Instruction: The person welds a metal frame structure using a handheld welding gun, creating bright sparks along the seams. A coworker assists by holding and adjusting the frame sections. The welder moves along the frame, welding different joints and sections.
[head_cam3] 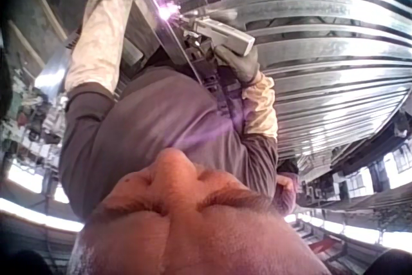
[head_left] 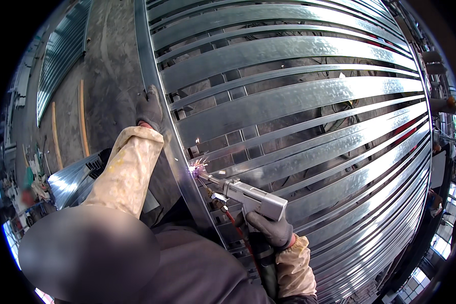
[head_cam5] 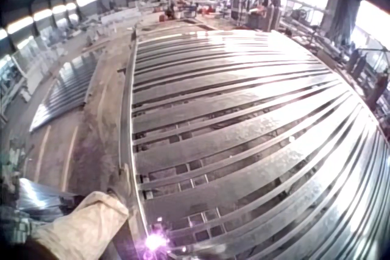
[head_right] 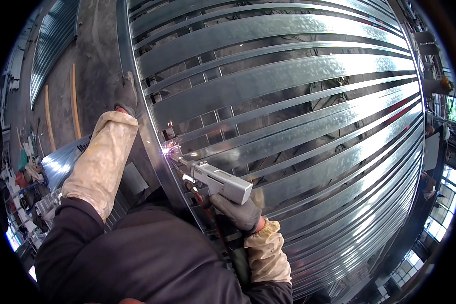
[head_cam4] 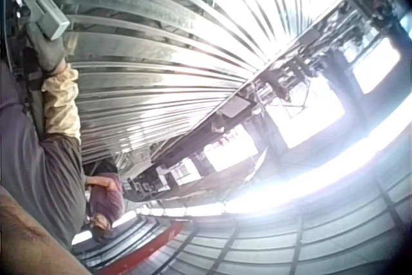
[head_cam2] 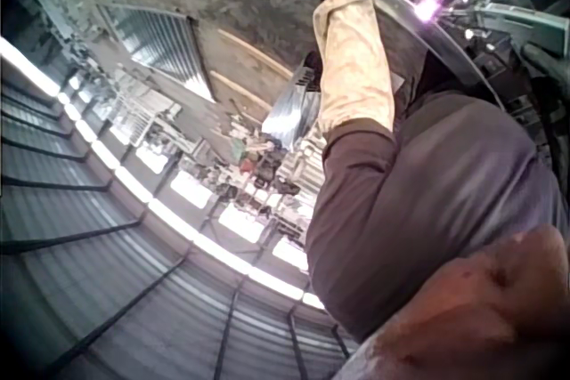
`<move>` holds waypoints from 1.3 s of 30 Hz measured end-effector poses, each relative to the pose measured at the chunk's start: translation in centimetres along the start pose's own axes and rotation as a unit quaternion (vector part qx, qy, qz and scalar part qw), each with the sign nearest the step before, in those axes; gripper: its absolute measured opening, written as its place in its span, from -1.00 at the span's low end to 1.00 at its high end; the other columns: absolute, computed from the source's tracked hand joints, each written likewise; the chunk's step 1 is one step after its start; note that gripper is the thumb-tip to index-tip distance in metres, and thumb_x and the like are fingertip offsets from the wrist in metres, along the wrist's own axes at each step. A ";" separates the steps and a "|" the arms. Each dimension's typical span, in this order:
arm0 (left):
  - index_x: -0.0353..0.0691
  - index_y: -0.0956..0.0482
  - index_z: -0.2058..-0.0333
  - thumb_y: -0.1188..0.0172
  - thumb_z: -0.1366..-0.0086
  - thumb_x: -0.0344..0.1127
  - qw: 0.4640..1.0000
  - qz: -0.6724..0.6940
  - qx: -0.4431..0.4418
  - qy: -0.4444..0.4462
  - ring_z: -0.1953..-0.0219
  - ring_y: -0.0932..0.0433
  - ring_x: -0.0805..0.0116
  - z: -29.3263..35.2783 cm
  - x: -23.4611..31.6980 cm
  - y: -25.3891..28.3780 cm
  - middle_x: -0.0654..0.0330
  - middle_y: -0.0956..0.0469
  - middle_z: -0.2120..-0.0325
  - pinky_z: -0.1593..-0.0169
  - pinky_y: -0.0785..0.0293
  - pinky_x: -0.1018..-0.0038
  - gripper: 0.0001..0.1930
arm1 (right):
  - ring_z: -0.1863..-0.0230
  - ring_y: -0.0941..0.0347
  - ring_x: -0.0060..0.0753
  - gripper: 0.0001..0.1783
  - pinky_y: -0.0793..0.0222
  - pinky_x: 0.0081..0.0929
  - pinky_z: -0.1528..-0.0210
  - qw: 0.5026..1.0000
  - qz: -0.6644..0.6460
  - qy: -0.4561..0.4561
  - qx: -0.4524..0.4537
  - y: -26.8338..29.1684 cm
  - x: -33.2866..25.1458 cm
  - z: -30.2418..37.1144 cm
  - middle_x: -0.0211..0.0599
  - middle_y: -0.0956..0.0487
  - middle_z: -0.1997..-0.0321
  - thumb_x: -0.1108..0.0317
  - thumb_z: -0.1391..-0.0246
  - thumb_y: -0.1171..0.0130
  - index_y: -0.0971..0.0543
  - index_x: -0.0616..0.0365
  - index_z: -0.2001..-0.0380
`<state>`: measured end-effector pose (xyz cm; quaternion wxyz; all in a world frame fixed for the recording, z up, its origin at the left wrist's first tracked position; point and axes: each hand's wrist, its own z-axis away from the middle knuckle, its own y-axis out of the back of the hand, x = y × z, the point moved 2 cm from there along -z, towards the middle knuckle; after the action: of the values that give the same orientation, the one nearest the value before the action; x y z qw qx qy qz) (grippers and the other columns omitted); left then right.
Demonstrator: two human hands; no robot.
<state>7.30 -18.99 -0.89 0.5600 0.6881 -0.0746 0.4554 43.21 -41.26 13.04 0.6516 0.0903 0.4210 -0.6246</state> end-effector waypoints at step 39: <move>-0.40 -0.59 0.17 0.20 -0.33 0.22 0.989 -0.143 0.004 0.026 -0.01 -0.47 -0.25 -0.7 1.0 -0.3 -0.30 -0.55 0.16 -0.06 -0.37 0.07 -0.30 | 0.35 -0.41 -0.61 -0.73 -0.37 -0.56 0.33 0.997 0.066 0.027 0.016 1.2 2.7 1.9 -0.44 -0.51 0.37 0.29 -0.16 -0.13 -0.51 0.26 0.16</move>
<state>7.66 -17.92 -0.42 0.6184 0.6817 0.0412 0.3889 44.80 -44.27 11.95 0.6781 0.1451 0.4211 -0.5846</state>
